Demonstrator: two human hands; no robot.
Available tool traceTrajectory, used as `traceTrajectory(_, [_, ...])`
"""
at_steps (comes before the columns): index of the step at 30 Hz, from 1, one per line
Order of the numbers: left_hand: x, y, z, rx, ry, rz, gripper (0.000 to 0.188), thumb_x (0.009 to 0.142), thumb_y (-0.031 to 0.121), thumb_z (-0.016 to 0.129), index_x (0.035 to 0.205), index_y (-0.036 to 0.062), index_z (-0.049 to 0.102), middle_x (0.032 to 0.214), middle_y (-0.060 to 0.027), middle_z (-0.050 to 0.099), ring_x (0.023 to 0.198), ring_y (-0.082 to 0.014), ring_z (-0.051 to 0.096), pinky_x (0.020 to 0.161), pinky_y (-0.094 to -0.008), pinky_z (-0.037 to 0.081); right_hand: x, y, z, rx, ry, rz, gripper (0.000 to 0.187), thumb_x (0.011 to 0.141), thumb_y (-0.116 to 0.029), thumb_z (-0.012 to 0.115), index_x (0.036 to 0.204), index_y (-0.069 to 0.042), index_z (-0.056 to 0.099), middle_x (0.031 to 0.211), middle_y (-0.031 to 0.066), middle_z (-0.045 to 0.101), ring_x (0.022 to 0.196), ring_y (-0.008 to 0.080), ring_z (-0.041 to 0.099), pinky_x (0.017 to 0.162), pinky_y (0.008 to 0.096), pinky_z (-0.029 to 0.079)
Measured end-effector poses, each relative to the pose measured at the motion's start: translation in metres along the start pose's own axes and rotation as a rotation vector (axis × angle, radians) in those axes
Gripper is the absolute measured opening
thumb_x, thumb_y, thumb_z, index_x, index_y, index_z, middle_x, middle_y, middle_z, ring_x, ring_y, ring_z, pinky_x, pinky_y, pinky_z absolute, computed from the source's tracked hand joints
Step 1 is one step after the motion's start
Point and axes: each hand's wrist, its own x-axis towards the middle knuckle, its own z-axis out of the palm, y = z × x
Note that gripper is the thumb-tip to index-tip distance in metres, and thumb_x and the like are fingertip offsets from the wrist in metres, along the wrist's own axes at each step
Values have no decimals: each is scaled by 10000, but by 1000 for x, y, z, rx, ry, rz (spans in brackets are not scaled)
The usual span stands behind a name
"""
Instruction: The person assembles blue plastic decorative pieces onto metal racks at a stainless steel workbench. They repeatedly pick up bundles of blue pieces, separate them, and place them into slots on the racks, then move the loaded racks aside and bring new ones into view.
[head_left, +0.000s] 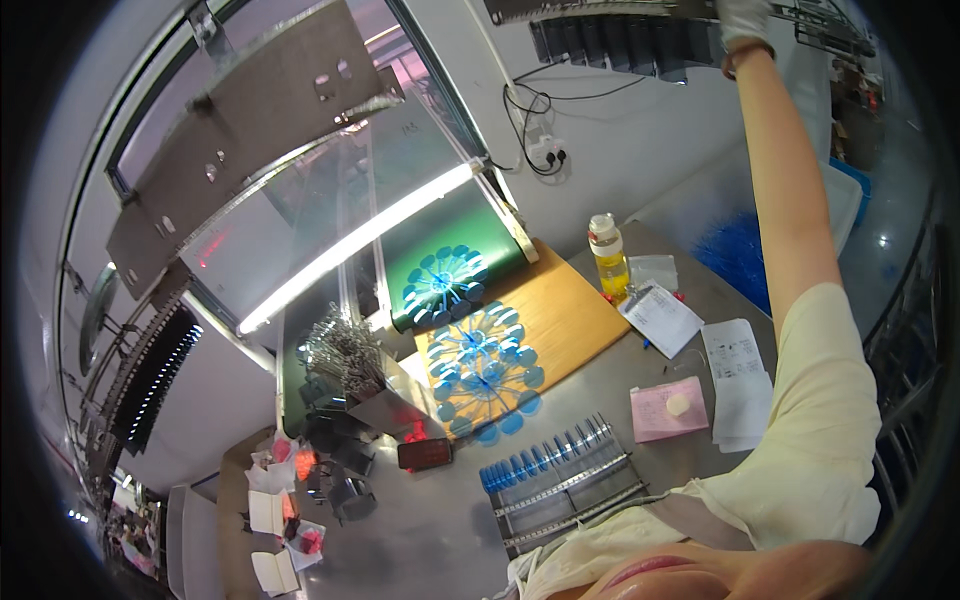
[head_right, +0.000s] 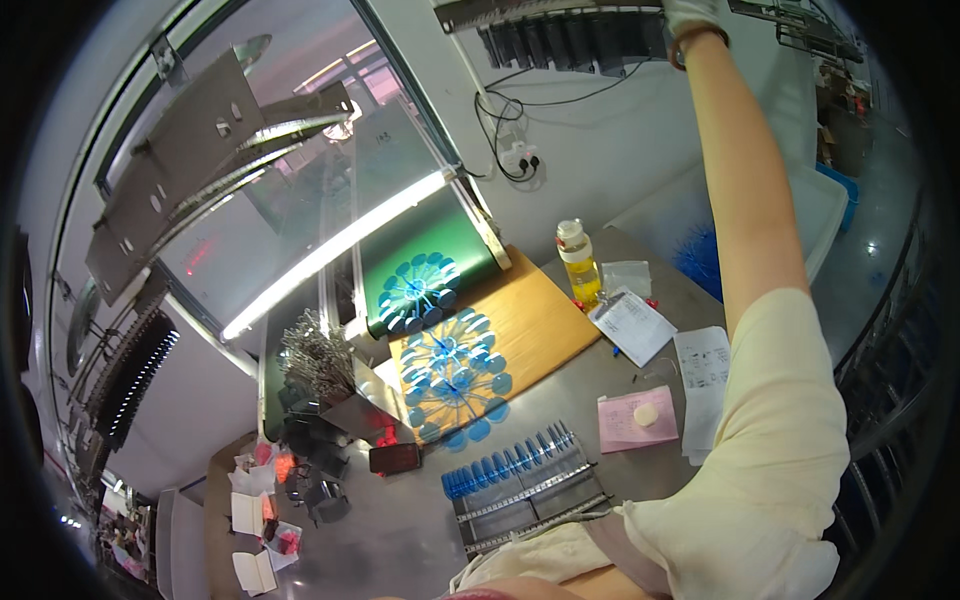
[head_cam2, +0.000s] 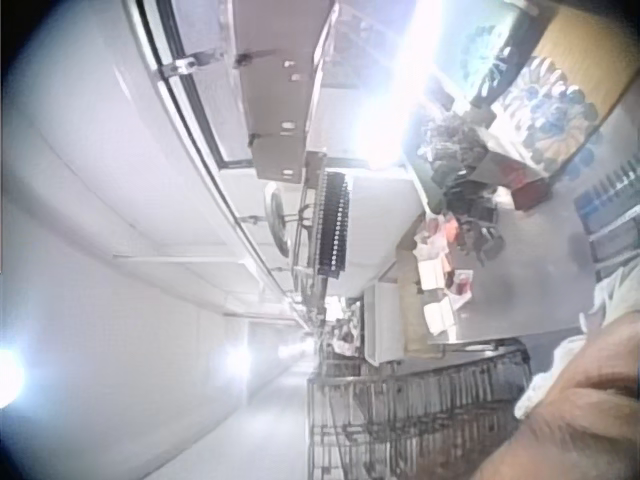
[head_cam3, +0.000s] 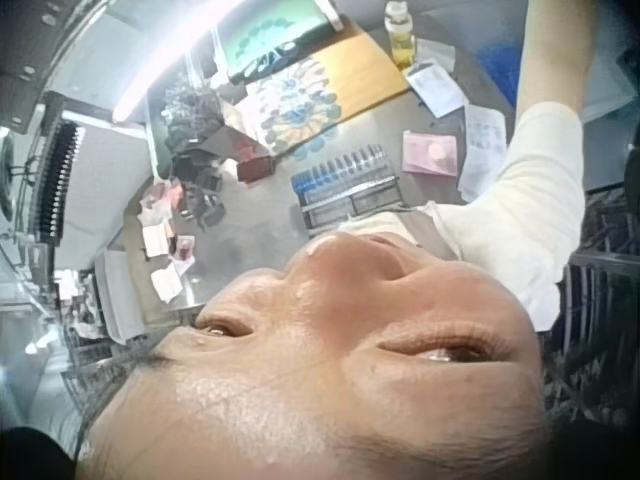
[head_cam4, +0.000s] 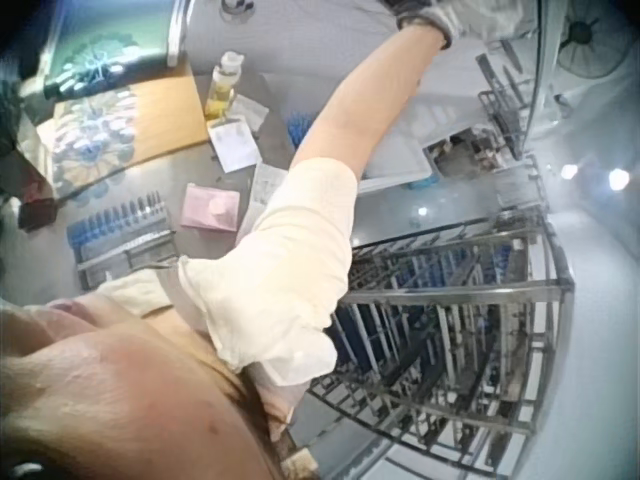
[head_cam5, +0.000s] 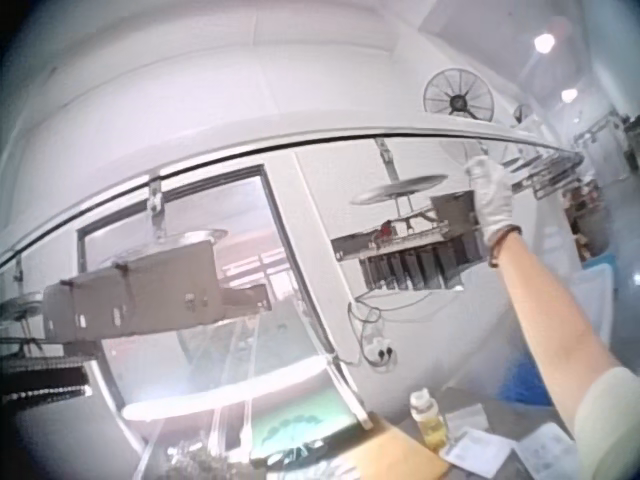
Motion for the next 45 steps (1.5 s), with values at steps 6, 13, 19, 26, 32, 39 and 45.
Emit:
traceTrajectory(6, [-47, -18, 18, 123, 18, 48, 403, 941, 528, 620, 780, 185, 755, 718, -95, 704, 676, -307, 713, 612, -446, 562, -150, -97, -111, 382, 279, 146, 326, 989, -122, 494, 1005, -17, 802, 1069, 156, 763, 982, 255, 717, 956, 345, 539])
traceTrajectory(13, [-80, -12, -8, 17, 272, -93, 444, 860, 528, 721, 596, 173, 698, 589, -64, 654, 559, -280, 676, 564, -413, 544, -490, -256, -65, 318, -1301, 261, 278, 1035, -201, 598, 1260, -54, 672, 1219, 142, 720, 1120, 281, 687, 1005, 378, 522])
traceTrajectory(19, [-82, -31, -34, -333, 506, 41, 122, 811, 222, 816, 793, 130, 738, 725, -61, 696, 664, -258, 684, 617, -387, 557, -697, -346, -32, 38, -2375, 248, 416, 973, -290, 573, 1266, -22, 698, 1313, 247, 678, 1225, 414, 646, 1047, 474, 510])
traceTrajectory(26, [-49, -67, -67, -209, 684, 100, 429, 793, 94, 776, 1210, 58, 682, 1089, -128, 725, 975, -351, 703, 846, -459, 564, -758, -357, -15, -208, -2287, 226, 292, 877, -182, 667, 1088, -16, 783, 1145, 247, 748, 1087, 390, 731, 911, 477, 584])
traceTrajectory(32, [-21, -75, -71, -125, 397, -4, 652, 803, 304, 791, 1372, 45, 608, 1377, -170, 602, 1282, -377, 564, 1080, -508, 449, -613, -322, -1, 367, -2354, -10, 302, 831, -232, 648, 1020, -30, 768, 980, 246, 741, 917, 416, 720, 841, 470, 568])
traceTrajectory(39, [-15, -82, -72, -134, 362, -6, 554, 822, 317, 783, 1308, 81, 663, 1397, -132, 596, 1315, -335, 557, 1060, -478, 466, -584, -264, 36, 440, -2095, 115, 198, 849, -251, 721, 944, -80, 745, 915, 166, 737, 881, 374, 703, 787, 449, 548])
traceTrajectory(45, [-6, -87, -70, -157, 358, -5, 479, 808, 291, 795, 1235, 94, 705, 1368, -121, 625, 1286, -338, 591, 1028, -482, 500, -753, -254, 146, -208, -1876, 373, 303, 982, -355, 590, 1158, -148, 725, 1174, 160, 732, 1088, 406, 682, 939, 500, 543])
